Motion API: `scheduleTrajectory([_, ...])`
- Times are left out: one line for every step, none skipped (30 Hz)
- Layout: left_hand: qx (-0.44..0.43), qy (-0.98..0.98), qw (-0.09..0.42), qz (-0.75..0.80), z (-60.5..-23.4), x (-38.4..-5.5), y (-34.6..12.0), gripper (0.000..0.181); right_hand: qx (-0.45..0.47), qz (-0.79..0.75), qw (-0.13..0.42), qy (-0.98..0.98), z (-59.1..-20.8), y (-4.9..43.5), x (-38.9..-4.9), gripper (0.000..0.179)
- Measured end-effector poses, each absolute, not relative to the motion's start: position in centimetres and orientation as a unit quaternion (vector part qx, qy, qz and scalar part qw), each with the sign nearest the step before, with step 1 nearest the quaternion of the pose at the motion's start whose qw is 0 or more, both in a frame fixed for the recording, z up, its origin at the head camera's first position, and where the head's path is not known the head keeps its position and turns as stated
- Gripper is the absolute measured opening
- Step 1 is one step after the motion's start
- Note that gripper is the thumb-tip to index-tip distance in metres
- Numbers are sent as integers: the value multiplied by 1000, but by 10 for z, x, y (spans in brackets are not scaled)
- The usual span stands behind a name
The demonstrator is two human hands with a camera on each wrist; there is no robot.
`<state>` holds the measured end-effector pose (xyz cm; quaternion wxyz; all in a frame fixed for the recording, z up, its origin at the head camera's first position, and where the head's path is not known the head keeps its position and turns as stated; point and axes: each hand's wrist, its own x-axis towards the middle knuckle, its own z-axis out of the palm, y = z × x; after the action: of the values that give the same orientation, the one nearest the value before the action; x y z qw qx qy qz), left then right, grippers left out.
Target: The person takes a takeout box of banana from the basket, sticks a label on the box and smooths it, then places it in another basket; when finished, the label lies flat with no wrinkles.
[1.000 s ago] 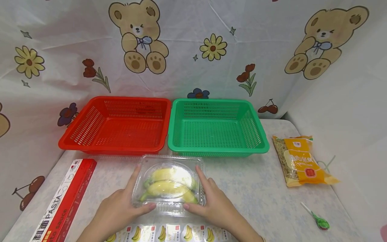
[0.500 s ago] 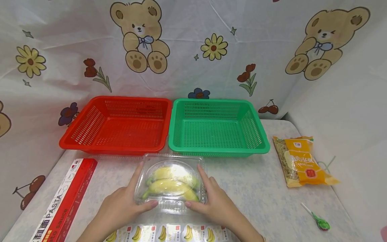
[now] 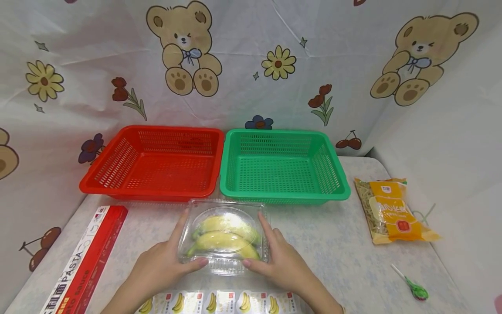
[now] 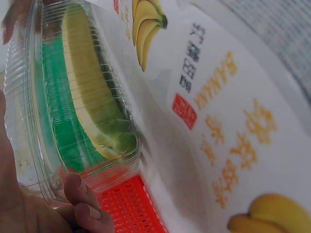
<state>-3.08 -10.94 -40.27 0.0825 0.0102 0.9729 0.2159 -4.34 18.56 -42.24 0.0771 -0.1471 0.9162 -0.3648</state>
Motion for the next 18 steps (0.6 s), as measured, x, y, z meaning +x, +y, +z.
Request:
scheduleTrajectory([10,973,82,216,-403,-31,-109,128,-147,-363,76,917,-423,186,-43,106])
scheduleTrajectory([10,973,82,215,-403,-31,-109,128,-148,-362,74,918,-423,186,-44,106])
scheduleTrajectory([10,973,82,215,-403,-31,-109,128,-149,-361,73,918,-423,187,-44,106])
scheduleTrajectory([10,973,82,214,-404,-31,-108,128,-151,-360,71,918,-423,187,-44,106])
scheduleTrajectory([10,974,82,213,-404,-31,-108,128,-152,-360,70,918,-423,187,-44,106])
scheduleTrajectory([9,974,82,213,-404,-31,-108,128,-155,-361,68,917,-424,188,-45,106])
scheduleTrajectory([9,974,82,212,-405,-31,-107,129,-157,-360,67,917,-424,188,-45,106])
scheduleTrajectory([9,974,81,211,-405,-32,-107,129,-158,-359,66,917,-424,188,-45,106])
scheduleTrajectory([10,974,80,211,-405,-32,-107,129,-159,-358,64,918,-424,189,-45,106])
scheduleTrajectory([10,974,80,210,-405,-32,-107,129,-159,-357,63,918,-424,189,-45,106])
scheduleTrajectory([11,974,79,210,-405,-32,-107,129,-159,-356,62,919,-423,189,-45,106])
scheduleTrajectory([11,975,77,210,-405,-32,-106,129,-158,-355,61,919,-423,190,-45,106])
scheduleTrajectory([12,975,77,210,-405,-32,-106,129,-157,-354,61,920,-423,190,-45,106])
scheduleTrajectory([12,975,76,209,-404,-32,-106,129,-156,-353,63,920,-422,190,-45,106])
scheduleTrajectory([12,975,76,208,-404,-32,-106,128,-155,-352,64,921,-422,191,-46,106])
scheduleTrajectory([12,976,75,205,-404,-33,-106,128,-155,-350,66,921,-422,191,-46,106])
scheduleTrajectory([12,976,76,204,-403,-33,-106,128,-155,-349,68,922,-422,192,-46,106])
scheduleTrajectory([12,976,76,202,-403,-33,-106,128,-156,-347,70,922,-421,192,-46,106])
